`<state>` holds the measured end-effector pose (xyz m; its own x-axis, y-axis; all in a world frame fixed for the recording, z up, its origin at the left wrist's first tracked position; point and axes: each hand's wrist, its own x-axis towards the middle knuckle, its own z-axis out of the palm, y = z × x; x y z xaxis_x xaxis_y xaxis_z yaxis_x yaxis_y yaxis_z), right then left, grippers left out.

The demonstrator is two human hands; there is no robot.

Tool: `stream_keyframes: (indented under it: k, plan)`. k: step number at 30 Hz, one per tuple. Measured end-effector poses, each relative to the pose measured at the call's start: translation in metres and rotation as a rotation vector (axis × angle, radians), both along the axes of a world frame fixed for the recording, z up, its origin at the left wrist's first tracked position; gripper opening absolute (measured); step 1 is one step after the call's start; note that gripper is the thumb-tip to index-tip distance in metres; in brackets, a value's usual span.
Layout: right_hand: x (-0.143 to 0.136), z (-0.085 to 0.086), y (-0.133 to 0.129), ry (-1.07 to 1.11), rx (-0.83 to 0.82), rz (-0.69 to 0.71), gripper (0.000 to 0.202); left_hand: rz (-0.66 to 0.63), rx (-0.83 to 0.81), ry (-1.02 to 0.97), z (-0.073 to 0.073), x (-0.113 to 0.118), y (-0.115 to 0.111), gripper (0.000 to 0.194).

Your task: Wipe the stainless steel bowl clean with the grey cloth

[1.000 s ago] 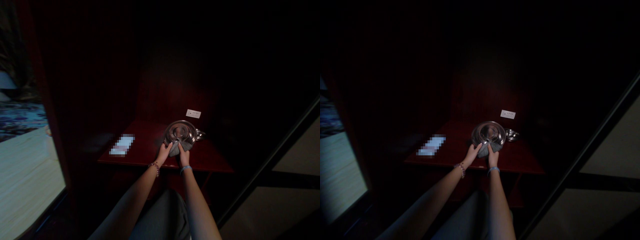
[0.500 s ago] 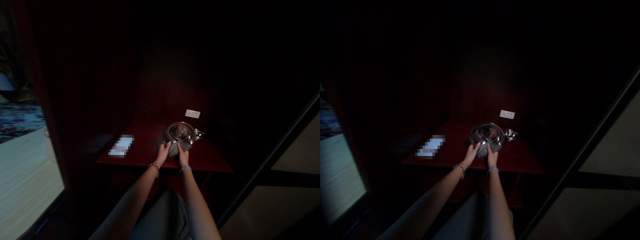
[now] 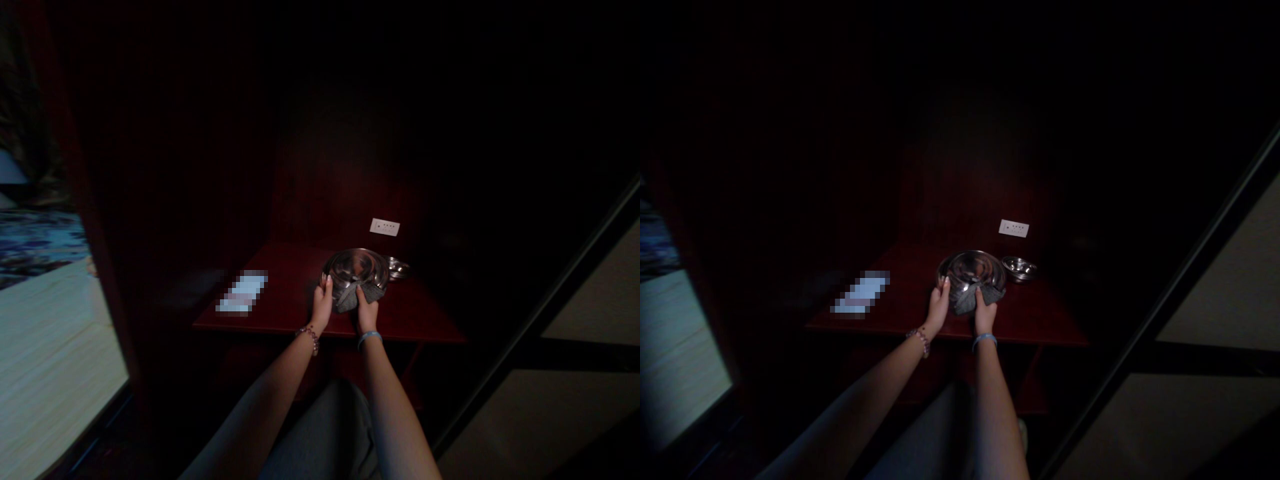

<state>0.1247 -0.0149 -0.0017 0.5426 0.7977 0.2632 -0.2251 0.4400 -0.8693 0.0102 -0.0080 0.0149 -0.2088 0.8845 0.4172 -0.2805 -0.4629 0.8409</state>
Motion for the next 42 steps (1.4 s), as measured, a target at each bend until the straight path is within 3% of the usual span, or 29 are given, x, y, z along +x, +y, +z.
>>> stream_keyframes:
  k: [4, 7, 13, 22, 26, 30, 35, 42]
  plan:
    - [0.002, -0.001, 0.0, 0.024, -0.017, 0.022, 0.057, -0.151, 0.024, 0.089, -0.004, 0.005, -0.001, 0.037]
    - [0.003, -0.002, 0.0, 0.033, -0.01, 0.042, 0.058, -0.194, 0.024, 0.166, -0.01, 0.008, 0.002, 0.04]
    - [0.002, -0.001, -0.001, 0.03, 0.006, 0.062, 0.059, -0.177, 0.036, 0.165, -0.013, 0.008, 0.005, 0.038]
    - [0.002, -0.004, 0.004, 0.0, 0.007, 0.002, 0.058, 0.009, -0.095, 0.018, -0.003, 0.0, -0.001, 0.046]
    - [0.004, -0.008, 0.007, 0.011, 0.019, -0.012, 0.057, -0.062, -0.049, 0.013, -0.002, 0.003, -0.002, 0.042]
    - [0.004, -0.008, 0.006, 0.052, 0.009, 0.031, 0.058, -0.188, 0.046, 0.146, -0.01, 0.008, 0.002, 0.039]
    - [0.003, -0.004, 0.002, 0.05, 0.014, 0.04, 0.058, -0.157, 0.028, 0.182, -0.016, 0.009, 0.006, 0.036]
    - [0.003, -0.005, 0.004, 0.011, 0.016, 0.045, 0.057, -0.113, 0.034, 0.103, -0.009, 0.008, 0.001, 0.034]
